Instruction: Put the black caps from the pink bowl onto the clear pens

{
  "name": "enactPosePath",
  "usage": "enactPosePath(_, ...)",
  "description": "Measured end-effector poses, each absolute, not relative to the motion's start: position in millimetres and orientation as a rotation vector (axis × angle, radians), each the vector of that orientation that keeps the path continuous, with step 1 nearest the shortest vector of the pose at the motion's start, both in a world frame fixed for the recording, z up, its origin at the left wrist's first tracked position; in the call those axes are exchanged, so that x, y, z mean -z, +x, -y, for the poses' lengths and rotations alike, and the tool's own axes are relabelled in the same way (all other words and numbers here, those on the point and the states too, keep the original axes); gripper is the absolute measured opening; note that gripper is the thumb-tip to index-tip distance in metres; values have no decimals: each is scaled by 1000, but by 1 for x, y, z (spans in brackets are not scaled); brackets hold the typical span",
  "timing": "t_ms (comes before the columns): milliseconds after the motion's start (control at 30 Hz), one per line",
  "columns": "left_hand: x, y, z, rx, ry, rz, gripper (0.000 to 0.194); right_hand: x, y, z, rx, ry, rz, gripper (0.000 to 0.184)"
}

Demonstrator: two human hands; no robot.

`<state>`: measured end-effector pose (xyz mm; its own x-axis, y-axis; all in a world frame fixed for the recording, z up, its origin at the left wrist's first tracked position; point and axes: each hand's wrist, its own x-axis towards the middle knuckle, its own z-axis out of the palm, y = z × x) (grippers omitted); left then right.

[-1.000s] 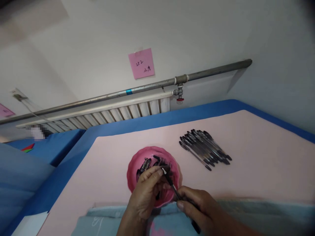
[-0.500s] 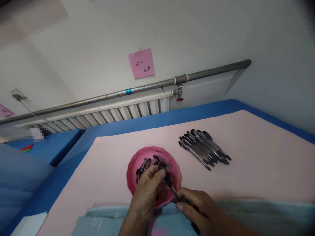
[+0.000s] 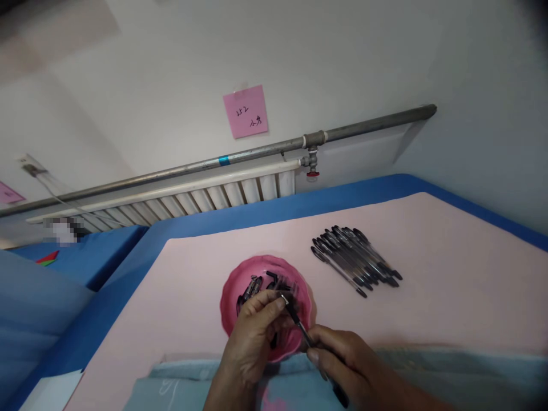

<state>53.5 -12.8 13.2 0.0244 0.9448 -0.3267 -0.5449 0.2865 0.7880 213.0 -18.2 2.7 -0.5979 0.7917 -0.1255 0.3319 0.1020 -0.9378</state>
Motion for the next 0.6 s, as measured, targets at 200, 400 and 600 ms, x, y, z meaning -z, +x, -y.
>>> enactPosePath(200,-11,54,13,-1225,535,-1014,20,-1,213,19,-1508,-1101,1983,21)
enactPosePath(400,-12,54,12,-1219,547,-1006,23,0,213,18,-1507,-1102,1968,21)
enactPosePath(600,-9,55,14,-1216,571,-1062,20,0,213,20,-1578,-1064,1948,21)
